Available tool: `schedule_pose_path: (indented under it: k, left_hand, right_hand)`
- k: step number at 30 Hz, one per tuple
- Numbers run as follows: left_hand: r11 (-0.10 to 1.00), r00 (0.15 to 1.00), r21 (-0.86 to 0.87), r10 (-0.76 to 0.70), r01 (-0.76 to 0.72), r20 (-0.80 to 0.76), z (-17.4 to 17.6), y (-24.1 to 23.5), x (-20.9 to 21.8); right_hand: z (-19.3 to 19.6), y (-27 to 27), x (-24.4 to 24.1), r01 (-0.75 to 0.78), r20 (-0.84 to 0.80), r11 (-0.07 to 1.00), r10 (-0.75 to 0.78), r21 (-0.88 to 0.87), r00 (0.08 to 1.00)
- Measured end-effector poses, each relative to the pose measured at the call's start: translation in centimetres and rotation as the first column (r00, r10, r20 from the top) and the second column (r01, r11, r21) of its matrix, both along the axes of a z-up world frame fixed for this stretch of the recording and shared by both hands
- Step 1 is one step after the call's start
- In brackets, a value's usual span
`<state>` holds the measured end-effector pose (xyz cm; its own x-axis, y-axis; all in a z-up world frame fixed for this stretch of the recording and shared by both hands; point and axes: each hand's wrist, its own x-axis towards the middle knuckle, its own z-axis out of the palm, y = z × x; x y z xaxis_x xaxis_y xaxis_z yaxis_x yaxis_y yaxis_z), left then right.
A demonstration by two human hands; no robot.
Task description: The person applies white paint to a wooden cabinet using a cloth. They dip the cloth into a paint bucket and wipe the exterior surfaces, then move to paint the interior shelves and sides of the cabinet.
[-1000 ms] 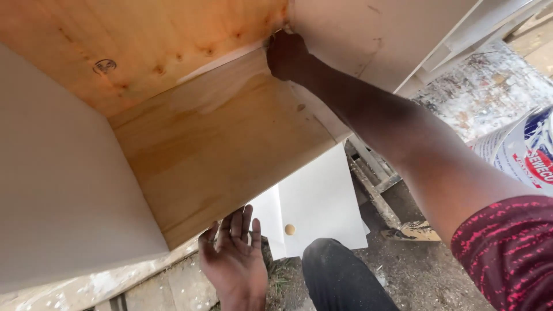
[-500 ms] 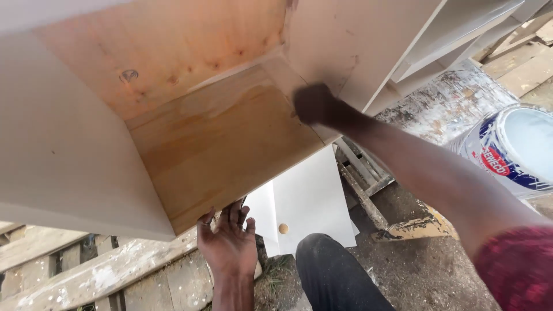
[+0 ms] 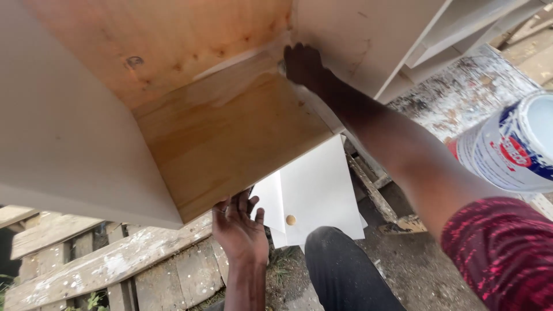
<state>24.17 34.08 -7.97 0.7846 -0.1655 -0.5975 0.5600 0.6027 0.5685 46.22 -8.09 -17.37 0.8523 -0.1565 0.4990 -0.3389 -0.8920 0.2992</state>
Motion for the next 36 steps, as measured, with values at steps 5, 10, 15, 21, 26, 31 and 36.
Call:
schedule_pose_path:
  k: [5, 10, 15, 21, 26, 31, 36]
  left_hand:
    - [0.999, 0.999, -0.022, 0.029, -0.030, -0.040, 0.1, 0.5, 0.0]
    - [0.999, 0.996, -0.048, 0.004, -0.009, -0.094, 1.4, 0.3, 0.3]
    - [0.999, 1.000, 0.028, -0.020, 0.020, -0.015, 1.1, -0.3, 0.9]
    - [0.997, 1.000, 0.070, 0.014, -0.015, 0.023, 0.5, -0.8, 0.2]
    - [0.998, 0.997, 0.034, 0.062, -0.061, -0.041, 0.3, -1.3, 0.4]
    - [1.000, 1.000, 0.017, 0.008, -0.007, -0.023, 0.6, -1.0, 0.5]
    - [1.000, 1.000, 0.012, -0.016, 0.016, -0.007, 1.3, -1.1, -0.2]
  right_hand:
    - [4.6, 2.7, 0.3, 0.074, -0.248, 0.885, 0.048, 0.459, 0.967]
    - [2.5, 6.2, -16.2, -0.247, 0.049, 0.830, 0.258, 0.501, 0.965]
    - [6.7, 10.6, -24.9, -0.268, -0.092, 0.819, 0.361, 0.507, 0.928]
    - [-1.0, 0.4, -9.1, 0.010, -0.074, 0.976, 0.006, 0.216, 0.997]
    - [3.0, -0.1, 2.3, 0.120, -0.226, 0.944, -0.050, 0.307, 0.973]
    - [4.6, 1.5, -3.6, -0.007, -0.403, 0.973, 0.102, 0.231, 0.910]
    - [10.0, 11.6, -22.0, -0.036, -0.071, 0.720, 0.118, 0.693, 0.990]
